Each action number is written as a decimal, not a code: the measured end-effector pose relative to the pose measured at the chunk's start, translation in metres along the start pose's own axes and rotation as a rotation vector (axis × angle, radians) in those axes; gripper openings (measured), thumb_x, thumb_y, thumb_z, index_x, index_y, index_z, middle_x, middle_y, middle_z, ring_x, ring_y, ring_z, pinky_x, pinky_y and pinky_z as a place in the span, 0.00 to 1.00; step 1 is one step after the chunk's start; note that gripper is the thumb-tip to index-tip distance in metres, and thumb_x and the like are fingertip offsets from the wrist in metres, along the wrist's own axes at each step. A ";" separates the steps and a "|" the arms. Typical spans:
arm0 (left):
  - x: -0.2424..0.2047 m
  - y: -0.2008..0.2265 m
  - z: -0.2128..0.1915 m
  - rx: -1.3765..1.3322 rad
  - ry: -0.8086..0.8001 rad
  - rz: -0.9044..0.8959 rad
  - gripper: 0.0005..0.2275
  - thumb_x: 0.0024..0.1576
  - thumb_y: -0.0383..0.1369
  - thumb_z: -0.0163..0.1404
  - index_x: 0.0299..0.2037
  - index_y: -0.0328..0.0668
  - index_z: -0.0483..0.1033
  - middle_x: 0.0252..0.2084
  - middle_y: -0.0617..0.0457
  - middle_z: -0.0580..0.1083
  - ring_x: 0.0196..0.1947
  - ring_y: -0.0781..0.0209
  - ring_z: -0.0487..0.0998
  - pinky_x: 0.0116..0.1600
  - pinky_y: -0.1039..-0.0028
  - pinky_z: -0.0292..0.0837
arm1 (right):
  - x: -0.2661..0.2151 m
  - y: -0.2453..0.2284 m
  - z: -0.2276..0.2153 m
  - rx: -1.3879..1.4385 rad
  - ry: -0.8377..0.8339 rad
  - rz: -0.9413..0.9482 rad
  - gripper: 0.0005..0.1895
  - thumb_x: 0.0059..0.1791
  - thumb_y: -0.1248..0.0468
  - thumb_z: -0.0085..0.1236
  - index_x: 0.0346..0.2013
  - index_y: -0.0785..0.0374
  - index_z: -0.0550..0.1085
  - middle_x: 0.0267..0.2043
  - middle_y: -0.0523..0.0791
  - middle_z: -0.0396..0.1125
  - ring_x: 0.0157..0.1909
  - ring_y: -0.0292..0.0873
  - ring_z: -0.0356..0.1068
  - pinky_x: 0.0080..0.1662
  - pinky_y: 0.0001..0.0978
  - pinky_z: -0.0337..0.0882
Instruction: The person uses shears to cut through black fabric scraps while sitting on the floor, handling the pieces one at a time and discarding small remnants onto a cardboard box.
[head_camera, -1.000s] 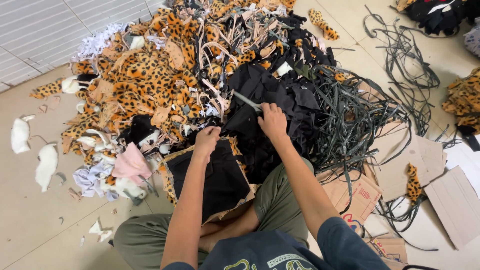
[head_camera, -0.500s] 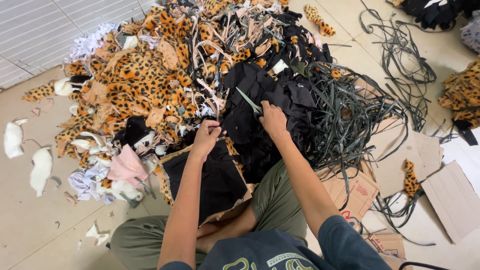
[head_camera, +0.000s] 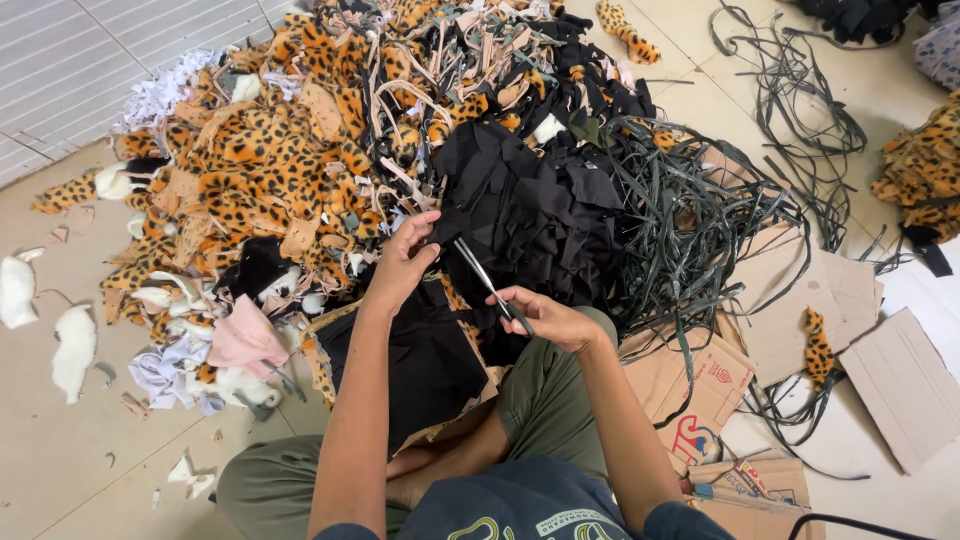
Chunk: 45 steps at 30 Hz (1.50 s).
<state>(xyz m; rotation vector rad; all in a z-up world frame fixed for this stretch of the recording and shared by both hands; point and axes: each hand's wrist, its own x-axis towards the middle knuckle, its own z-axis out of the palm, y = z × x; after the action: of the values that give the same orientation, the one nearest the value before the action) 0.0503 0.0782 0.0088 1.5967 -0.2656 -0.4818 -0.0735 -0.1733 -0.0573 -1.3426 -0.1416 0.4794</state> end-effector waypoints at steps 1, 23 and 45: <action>-0.001 -0.001 0.000 0.001 -0.002 -0.001 0.21 0.63 0.22 0.43 0.67 0.42 0.63 0.63 0.27 0.66 0.62 0.37 0.70 0.62 0.47 0.65 | 0.000 0.000 0.001 0.002 0.002 0.000 0.33 0.46 0.49 0.65 0.60 0.63 0.69 0.33 0.46 0.69 0.32 0.32 0.58 0.35 0.20 0.57; -0.021 -0.028 0.011 -0.438 -0.083 -0.117 0.19 0.54 0.23 0.56 0.58 0.29 0.76 0.36 0.51 0.76 0.35 0.67 0.78 0.32 0.90 0.69 | 0.047 0.001 0.023 0.029 0.020 -0.060 0.31 0.46 0.47 0.65 0.56 0.63 0.71 0.24 0.44 0.65 0.28 0.32 0.59 0.34 0.24 0.55; -0.013 -0.057 -0.023 0.058 0.228 -0.034 0.08 0.62 0.31 0.51 0.50 0.44 0.77 0.41 0.52 0.74 0.42 0.61 0.77 0.48 0.70 0.72 | 0.054 -0.010 -0.045 -0.725 0.422 0.027 0.21 0.48 0.63 0.64 0.56 0.52 0.77 0.36 0.48 0.77 0.35 0.47 0.76 0.39 0.37 0.72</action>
<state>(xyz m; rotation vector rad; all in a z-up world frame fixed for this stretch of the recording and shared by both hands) 0.0427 0.1096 -0.0455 1.6987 -0.0805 -0.3165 -0.0061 -0.1931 -0.0675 -2.1278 0.0631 0.1502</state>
